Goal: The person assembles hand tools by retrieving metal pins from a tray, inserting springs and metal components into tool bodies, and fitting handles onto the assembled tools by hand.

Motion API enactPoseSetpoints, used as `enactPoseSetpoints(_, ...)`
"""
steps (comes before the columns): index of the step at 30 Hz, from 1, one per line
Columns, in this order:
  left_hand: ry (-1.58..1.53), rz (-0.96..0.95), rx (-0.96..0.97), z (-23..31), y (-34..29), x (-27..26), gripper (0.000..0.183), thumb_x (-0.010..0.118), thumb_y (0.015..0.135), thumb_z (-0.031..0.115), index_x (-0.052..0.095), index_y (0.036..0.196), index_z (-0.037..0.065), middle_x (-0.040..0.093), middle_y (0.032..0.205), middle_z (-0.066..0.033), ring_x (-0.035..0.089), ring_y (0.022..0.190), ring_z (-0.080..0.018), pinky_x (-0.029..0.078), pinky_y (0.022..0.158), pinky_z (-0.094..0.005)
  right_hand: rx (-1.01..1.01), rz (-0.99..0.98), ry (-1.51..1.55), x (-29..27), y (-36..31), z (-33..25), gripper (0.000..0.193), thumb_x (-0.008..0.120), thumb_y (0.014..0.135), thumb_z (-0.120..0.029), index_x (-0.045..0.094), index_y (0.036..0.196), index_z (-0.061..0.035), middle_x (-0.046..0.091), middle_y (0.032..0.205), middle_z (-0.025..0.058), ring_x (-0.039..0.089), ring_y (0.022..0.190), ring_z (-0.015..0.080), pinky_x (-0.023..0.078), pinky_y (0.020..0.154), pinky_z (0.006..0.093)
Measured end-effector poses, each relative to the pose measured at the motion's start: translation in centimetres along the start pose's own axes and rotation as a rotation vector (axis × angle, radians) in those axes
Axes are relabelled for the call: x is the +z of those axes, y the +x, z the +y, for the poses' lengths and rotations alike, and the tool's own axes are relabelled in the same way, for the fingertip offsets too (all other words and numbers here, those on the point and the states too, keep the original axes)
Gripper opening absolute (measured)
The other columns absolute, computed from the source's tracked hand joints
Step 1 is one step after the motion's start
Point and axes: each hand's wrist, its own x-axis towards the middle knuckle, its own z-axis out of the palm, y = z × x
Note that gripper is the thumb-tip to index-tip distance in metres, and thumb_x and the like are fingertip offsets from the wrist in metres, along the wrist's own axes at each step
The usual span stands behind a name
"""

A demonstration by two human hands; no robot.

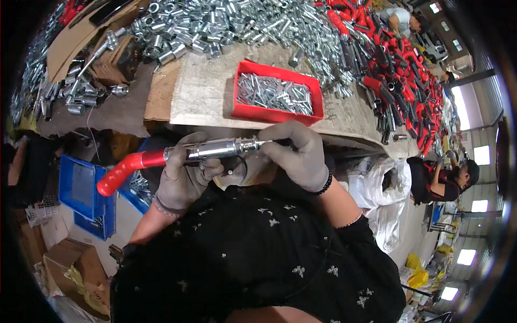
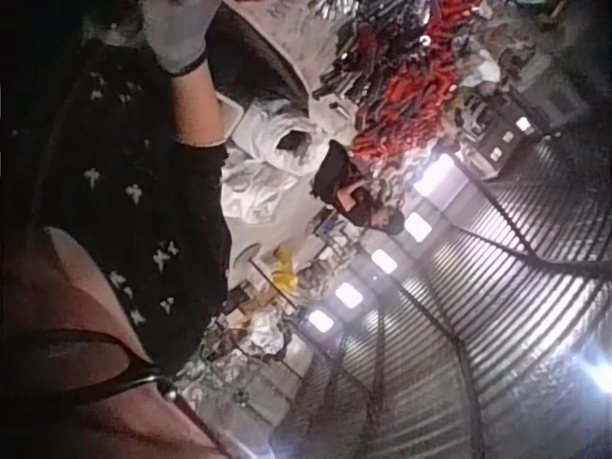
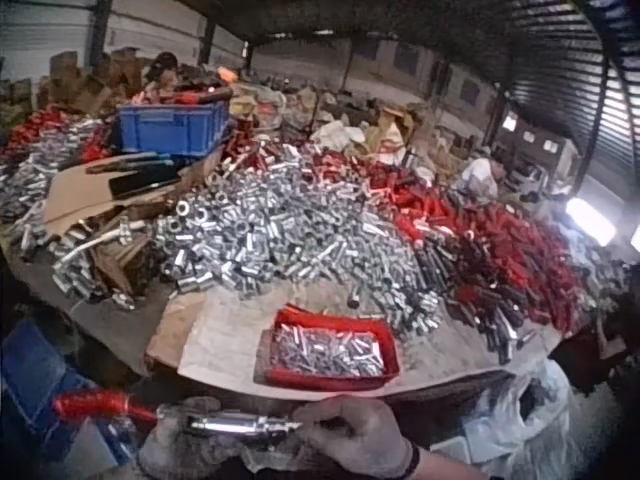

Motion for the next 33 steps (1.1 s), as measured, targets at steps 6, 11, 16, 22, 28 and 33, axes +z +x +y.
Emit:
enactPoseSetpoints(6, -0.042, -0.019, -0.072, -2.3, 0.1, 0.7, 0.049, 0.052, 0.101, 0.039, 0.046, 0.135, 0.003, 0.063, 0.121, -0.0196, 0.07, 0.096, -0.0266, 0.06, 0.088, -0.0405, -0.061, 0.086, 0.019, -0.8, -2.6, 1.5, 0.015, 0.068, 0.087, -0.002, 0.067, 0.102, 0.0021, 0.071, 0.089, 0.0101, 0.068, 0.075, 0.0129, 0.055, 0.067, 0.0278)
enactPoseSetpoints(11, -0.193, 0.04, -0.167, -3.1, -0.2, 1.4, 0.048, 0.054, 0.1, 0.04, 0.05, 0.134, 0.006, 0.062, 0.124, -0.0181, 0.07, 0.095, -0.0251, 0.06, 0.086, -0.0385, -0.085, 0.34, 0.052, -2.2, -4.7, 1.3, 0.015, 0.066, 0.088, 0.0, 0.065, 0.103, 0.0021, 0.07, 0.09, 0.0098, 0.068, 0.076, 0.0125, 0.055, 0.067, 0.0268)
enactPoseSetpoints(16, -0.241, 0.025, -0.183, -2.2, -0.1, 0.9, 0.044, 0.057, 0.099, 0.043, 0.058, 0.131, 0.012, 0.064, 0.126, -0.0117, 0.068, 0.093, -0.0196, 0.057, 0.077, -0.034, -0.055, 0.427, 0.278, -4.0, -5.5, 1.4, 0.013, 0.065, 0.088, 0.001, 0.065, 0.101, 0.0023, 0.071, 0.092, 0.0089, 0.068, 0.075, 0.0122, 0.055, 0.067, 0.026)
enactPoseSetpoints(22, -0.171, 0.015, -0.19, -2.3, 0.0, 2.2, 0.048, 0.059, 0.096, 0.049, 0.058, 0.128, 0.013, 0.06, 0.13, -0.0204, 0.069, 0.096, -0.0215, 0.059, 0.079, -0.0342, -0.1, 0.211, 0.181, -2.0, -4.9, 0.2, 0.013, 0.068, 0.088, -0.002, 0.065, 0.101, 0.0014, 0.071, 0.092, 0.0081, 0.067, 0.075, 0.01, 0.053, 0.066, 0.0247)
enactPoseSetpoints(28, -0.083, 0.05, -0.206, -2.2, -0.3, 2.9, 0.046, 0.059, 0.096, 0.048, 0.06, 0.13, 0.017, 0.069, 0.119, -0.0068, 0.069, 0.085, -0.0157, 0.056, 0.07, -0.0335, -0.112, 0.127, 0.148, -2.2, -4.7, 0.7, 0.012, 0.068, 0.089, -0.007, 0.065, 0.099, 0.0006, 0.07, 0.09, 0.0078, 0.065, 0.077, 0.0086, 0.052, 0.069, 0.0256)
enactPoseSetpoints(33, -0.264, 0.068, -0.254, -2.1, -0.4, 2.4, 0.046, 0.059, 0.095, 0.048, 0.063, 0.128, 0.017, 0.07, 0.111, -0.0039, 0.067, 0.084, -0.014, 0.054, 0.068, -0.0309, 0.091, 0.133, 0.607, -3.1, -4.5, 1.5, 0.022, 0.062, 0.094, -0.021, 0.066, 0.098, 0.0, 0.069, 0.091, 0.0075, 0.064, 0.086, 0.0098, 0.052, 0.078, 0.0279)
